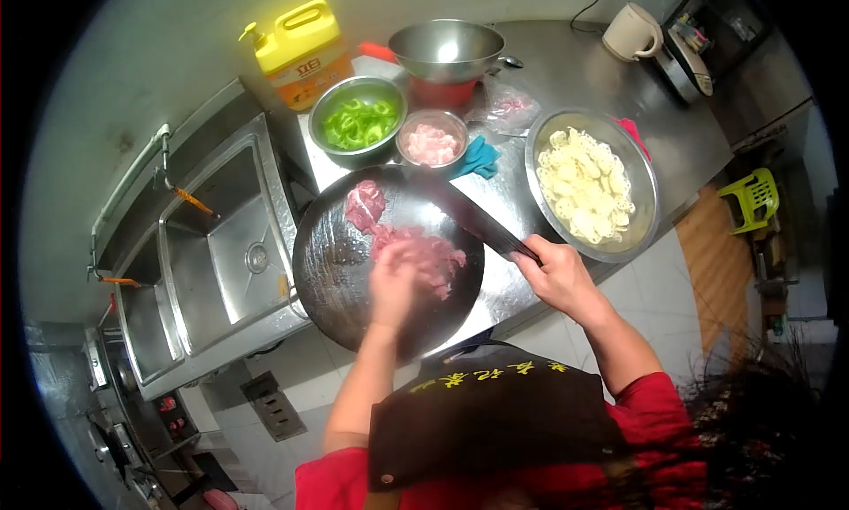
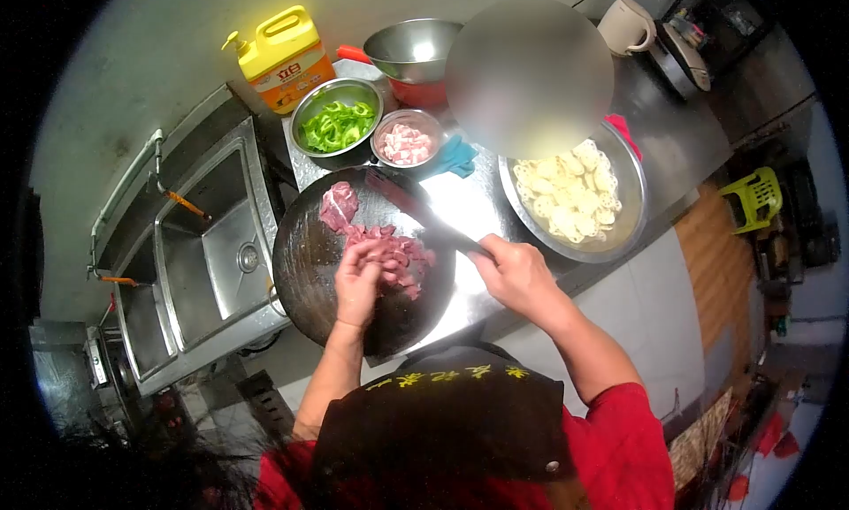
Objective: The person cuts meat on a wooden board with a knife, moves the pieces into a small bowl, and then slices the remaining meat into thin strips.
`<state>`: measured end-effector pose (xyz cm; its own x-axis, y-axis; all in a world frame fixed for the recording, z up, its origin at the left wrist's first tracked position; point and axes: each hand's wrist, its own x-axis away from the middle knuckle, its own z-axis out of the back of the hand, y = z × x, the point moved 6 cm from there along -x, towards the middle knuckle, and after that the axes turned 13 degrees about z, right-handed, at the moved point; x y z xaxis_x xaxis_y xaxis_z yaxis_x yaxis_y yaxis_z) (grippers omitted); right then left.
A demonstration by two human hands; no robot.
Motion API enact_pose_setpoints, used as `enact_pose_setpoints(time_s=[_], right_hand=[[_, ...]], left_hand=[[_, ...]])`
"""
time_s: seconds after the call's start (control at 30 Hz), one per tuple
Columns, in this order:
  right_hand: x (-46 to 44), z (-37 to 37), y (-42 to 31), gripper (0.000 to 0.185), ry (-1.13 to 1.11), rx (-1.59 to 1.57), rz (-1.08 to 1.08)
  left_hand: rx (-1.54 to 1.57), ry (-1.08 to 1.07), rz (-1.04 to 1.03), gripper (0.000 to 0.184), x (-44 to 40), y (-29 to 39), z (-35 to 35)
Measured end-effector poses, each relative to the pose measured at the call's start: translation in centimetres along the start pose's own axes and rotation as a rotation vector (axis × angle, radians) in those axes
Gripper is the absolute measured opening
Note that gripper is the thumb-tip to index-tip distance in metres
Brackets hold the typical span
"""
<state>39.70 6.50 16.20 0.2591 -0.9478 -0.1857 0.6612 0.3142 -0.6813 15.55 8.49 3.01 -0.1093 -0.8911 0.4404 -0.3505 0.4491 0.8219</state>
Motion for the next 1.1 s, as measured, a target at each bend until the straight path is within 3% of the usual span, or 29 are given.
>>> enact_pose_setpoints(time_s=[0.07,0.13,0.27,0.33,0.37,0.47,0.5,0.6,0.63,0.73,0.77,0.8,0.97,1.0,1.1], right_hand=[[-0.3,-0.6,0.0,0.014,-0.005,-0.02,0.01],[-0.5,-1.6,0.0,0.014,-0.008,-0.036,0.035],[-0.7,-4.0,1.4,0.022,-0.106,-0.037,-0.034],[-0.5,-4.5,1.5,0.025,-0.106,-0.03,-0.101],[-0.1,-5.0,2.1,0.024,-0.093,-0.021,-0.128],[1.2,-7.1,4.1,0.024,-0.184,0.097,-0.198],[1.5,-7.9,4.6,0.025,-0.242,0.134,-0.2],[1.6,-9.0,3.8,0.026,-0.311,0.095,-0.167],[1.4,-8.8,3.2,0.026,-0.282,0.067,-0.193],[0.7,-7.9,2.4,0.025,-0.136,-0.007,-0.212],[0.6,-7.5,2.5,0.025,-0.076,-0.031,-0.209],[0.6,-7.1,2.8,0.024,-0.075,-0.048,-0.211],[1.7,-6.8,2.4,0.024,-0.198,-0.034,-0.19],[2.1,-7.5,2.1,0.024,-0.313,-0.025,-0.193],[3.2,-10.4,0.9,0.024,-0.504,-0.095,-0.062]], left_hand=[[-0.243,0.133,-0.09,0.03,-0.9,-0.8,4.1],[-1.004,0.26,-0.567,0.041,0.7,2.2,3.7],[-1.296,0.493,-0.489,0.071,3.5,1.2,3.4],[-1.156,0.531,-0.302,0.082,3.9,-0.4,5.0],[-1.184,0.565,-0.336,0.078,3.9,-0.9,5.3],[-0.913,0.368,-0.273,0.07,0.4,-3.5,6.6],[-0.782,0.379,-0.309,0.055,0.3,-2.5,5.7],[-0.74,0.564,-0.433,0.049,-1.1,-0.2,5.7],[-0.865,0.689,-0.672,0.038,-1.1,1.1,5.5],[-0.948,0.478,-0.624,0.031,-2.6,2.5,3.7],[-0.804,0.245,-0.355,0.025,-2.3,2.8,2.3],[-0.762,0.235,-0.34,0.027,-3.5,1.2,3.0],[-0.849,0.71,-0.486,0.027,-7.3,5.3,8.9],[-0.928,0.812,-0.535,0.029,-8.5,6.2,9.8],[-1.059,0.767,-0.145,0.036,-11.2,7.7,9.5]])
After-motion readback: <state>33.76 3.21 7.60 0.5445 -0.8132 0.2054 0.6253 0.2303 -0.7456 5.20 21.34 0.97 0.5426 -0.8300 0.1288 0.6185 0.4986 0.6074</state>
